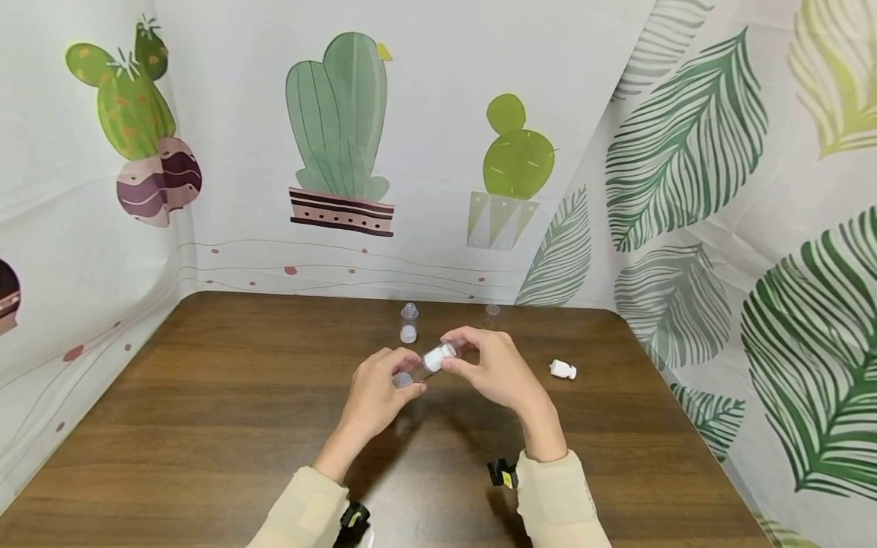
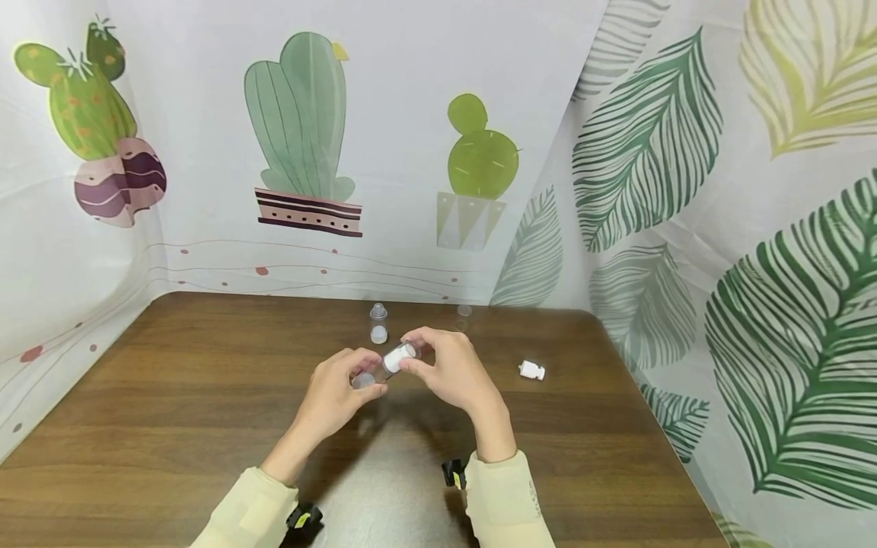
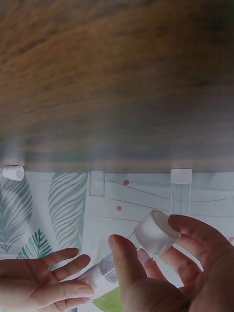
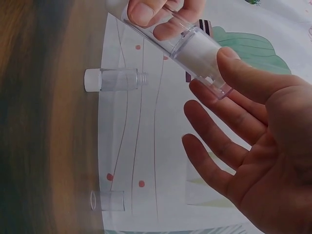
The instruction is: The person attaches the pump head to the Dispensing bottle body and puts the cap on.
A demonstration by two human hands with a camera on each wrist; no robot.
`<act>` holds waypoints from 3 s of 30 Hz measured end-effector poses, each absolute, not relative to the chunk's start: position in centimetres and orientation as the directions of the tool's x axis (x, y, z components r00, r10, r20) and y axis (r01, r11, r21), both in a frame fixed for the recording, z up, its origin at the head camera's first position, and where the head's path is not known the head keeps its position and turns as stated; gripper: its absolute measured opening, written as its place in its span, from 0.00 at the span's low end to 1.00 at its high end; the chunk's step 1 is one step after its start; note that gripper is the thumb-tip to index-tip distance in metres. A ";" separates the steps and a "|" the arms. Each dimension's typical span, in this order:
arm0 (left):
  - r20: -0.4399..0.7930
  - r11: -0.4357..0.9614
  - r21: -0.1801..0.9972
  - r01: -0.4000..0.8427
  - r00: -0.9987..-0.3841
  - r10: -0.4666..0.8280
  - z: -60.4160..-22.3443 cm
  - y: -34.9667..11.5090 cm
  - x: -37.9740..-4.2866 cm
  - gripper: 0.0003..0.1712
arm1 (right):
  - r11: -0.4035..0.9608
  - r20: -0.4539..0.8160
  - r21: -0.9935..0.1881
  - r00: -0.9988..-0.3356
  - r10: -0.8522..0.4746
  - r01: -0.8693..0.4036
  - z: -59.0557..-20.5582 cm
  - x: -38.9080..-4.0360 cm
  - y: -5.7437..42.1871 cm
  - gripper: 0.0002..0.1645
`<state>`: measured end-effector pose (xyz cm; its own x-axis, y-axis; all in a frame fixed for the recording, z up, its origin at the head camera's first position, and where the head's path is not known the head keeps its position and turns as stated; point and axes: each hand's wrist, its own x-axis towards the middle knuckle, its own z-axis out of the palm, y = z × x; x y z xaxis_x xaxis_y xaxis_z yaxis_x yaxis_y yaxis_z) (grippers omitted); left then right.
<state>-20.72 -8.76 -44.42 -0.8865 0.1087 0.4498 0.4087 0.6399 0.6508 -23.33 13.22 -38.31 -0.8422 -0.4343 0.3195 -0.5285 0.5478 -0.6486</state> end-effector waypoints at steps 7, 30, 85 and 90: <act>0.442 0.646 0.648 0.402 -0.890 0.110 -44.4 -8.9 -20.7 0.21 | 0.565 0.314 -0.634 -0.844 -0.434 -0.527 -38.3 -23.3 13.1 0.17; 0.513 0.675 0.586 0.448 -0.850 0.118 -44.2 -8.6 -20.7 0.22 | 0.585 0.314 -0.610 -0.841 -0.441 -0.535 -38.0 -23.4 13.2 0.16; 0.440 0.589 0.719 0.369 -0.898 0.024 -43.9 -9.8 -21.4 0.23 | 0.610 0.360 -0.561 -0.828 -0.430 -0.560 -37.5 -23.2 15.4 0.28; 0.430 0.565 0.745 0.353 -0.903 -0.002 -43.6 -10.7 -22.0 0.22 | 0.627 0.352 -0.562 -0.842 -0.409 -0.539 -37.6 -23.2 15.6 0.27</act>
